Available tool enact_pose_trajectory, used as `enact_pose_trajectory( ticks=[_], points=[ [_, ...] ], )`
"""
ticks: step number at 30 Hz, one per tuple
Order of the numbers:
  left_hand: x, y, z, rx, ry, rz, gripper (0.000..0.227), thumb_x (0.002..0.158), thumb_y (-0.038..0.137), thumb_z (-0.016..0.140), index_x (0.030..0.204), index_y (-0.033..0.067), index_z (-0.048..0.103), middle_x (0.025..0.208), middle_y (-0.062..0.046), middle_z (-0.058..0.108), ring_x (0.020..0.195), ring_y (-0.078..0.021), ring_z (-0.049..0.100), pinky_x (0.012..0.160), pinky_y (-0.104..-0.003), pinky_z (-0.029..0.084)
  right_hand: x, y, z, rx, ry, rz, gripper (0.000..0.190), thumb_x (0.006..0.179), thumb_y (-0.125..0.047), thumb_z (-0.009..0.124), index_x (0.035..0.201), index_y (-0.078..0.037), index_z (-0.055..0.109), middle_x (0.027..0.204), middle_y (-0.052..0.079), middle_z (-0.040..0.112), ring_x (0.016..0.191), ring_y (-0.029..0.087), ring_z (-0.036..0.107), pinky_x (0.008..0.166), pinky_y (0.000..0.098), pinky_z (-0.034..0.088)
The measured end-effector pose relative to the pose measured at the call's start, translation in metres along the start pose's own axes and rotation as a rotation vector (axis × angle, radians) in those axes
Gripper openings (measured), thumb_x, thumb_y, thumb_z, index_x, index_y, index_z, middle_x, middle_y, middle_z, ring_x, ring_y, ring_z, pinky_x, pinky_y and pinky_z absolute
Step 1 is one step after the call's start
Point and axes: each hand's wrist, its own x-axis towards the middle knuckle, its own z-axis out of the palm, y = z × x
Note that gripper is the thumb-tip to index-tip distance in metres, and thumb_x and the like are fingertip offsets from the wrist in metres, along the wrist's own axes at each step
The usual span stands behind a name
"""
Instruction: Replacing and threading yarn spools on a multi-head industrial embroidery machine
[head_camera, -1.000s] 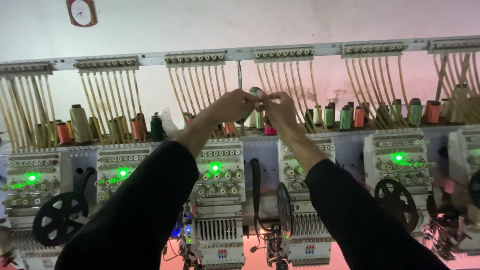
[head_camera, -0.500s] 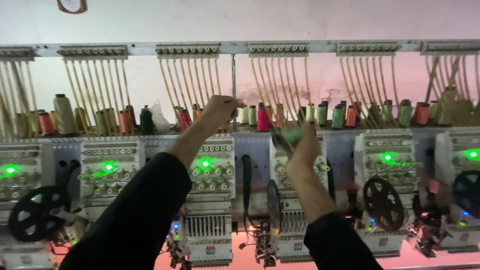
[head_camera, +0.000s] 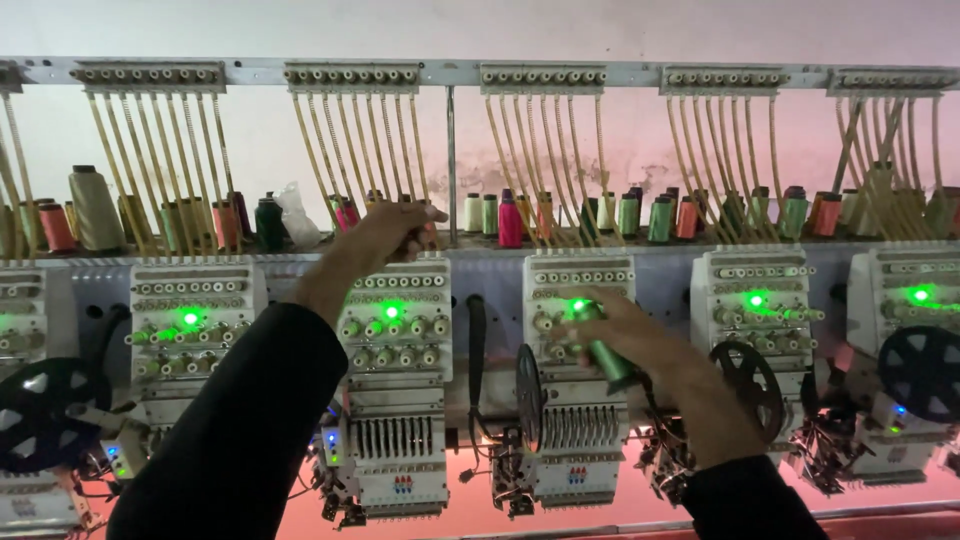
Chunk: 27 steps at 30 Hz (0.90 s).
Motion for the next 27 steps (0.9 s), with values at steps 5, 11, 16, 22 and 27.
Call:
enact_pose_trajectory(
  ticks=[5,11,16,22,27],
  points=[
    [-0.024,0.022,-0.005,-0.17,-0.057,0.018,0.038,0.104,0.018,0.058,0.139,0.0034,0.057,0.066,0.002,0.052,0.048,-0.0033,0.043,0.042,-0.016,0.039,-0.004,0.005,-0.016,0.014,0.08,0.08,0.077,0.079,-0.009,0.078,0.15,-0.003,0.049,0.084,0.027,0.069,0.061,0.031,0.067,0.054,0.0449,0.059],
    [-0.012,0.013,-0.028,-0.222,0.008,0.039,0.041,0.103,0.016,0.058,0.142,0.0051,0.055,0.064,0.005,0.048,0.047,-0.0023,0.041,0.038,-0.016,0.034,0.018,0.045,-0.046,0.043,0.164,0.055,0.044,0.085,-0.011,0.077,0.127,0.001,0.07,0.067,0.019,0.063,0.055,0.028,0.063,0.05,0.0429,0.057],
    [0.007,-0.006,-0.059,-0.193,0.155,0.066,0.036,0.103,0.016,0.058,0.138,0.008,0.061,0.065,0.003,0.051,0.048,-0.0044,0.045,0.036,-0.019,0.035,0.031,0.069,-0.06,0.109,0.228,-0.006,0.037,0.091,-0.013,0.075,0.124,0.002,0.07,0.068,0.017,0.063,0.061,0.028,0.064,0.054,0.0458,0.058],
    [-0.012,-0.003,-0.066,-0.186,0.246,0.102,0.031,0.105,0.019,0.059,0.132,0.0063,0.064,0.066,0.003,0.049,0.049,-0.0043,0.043,0.038,-0.018,0.031,0.023,0.079,-0.061,0.152,0.381,-0.039,0.039,0.091,-0.016,0.075,0.124,0.003,0.069,0.068,0.017,0.064,0.061,0.028,0.066,0.055,0.045,0.059],
    [-0.056,0.015,-0.039,-0.081,0.2,-0.036,0.017,0.1,0.013,0.054,0.109,0.0033,0.065,0.065,0.002,0.048,0.048,-0.0036,0.043,0.037,-0.019,0.031,-0.049,0.034,0.019,0.223,0.52,0.135,0.035,0.088,-0.022,0.08,0.106,0.007,0.072,0.059,0.021,0.057,0.047,0.031,0.061,0.045,0.0479,0.056]
  ],
)
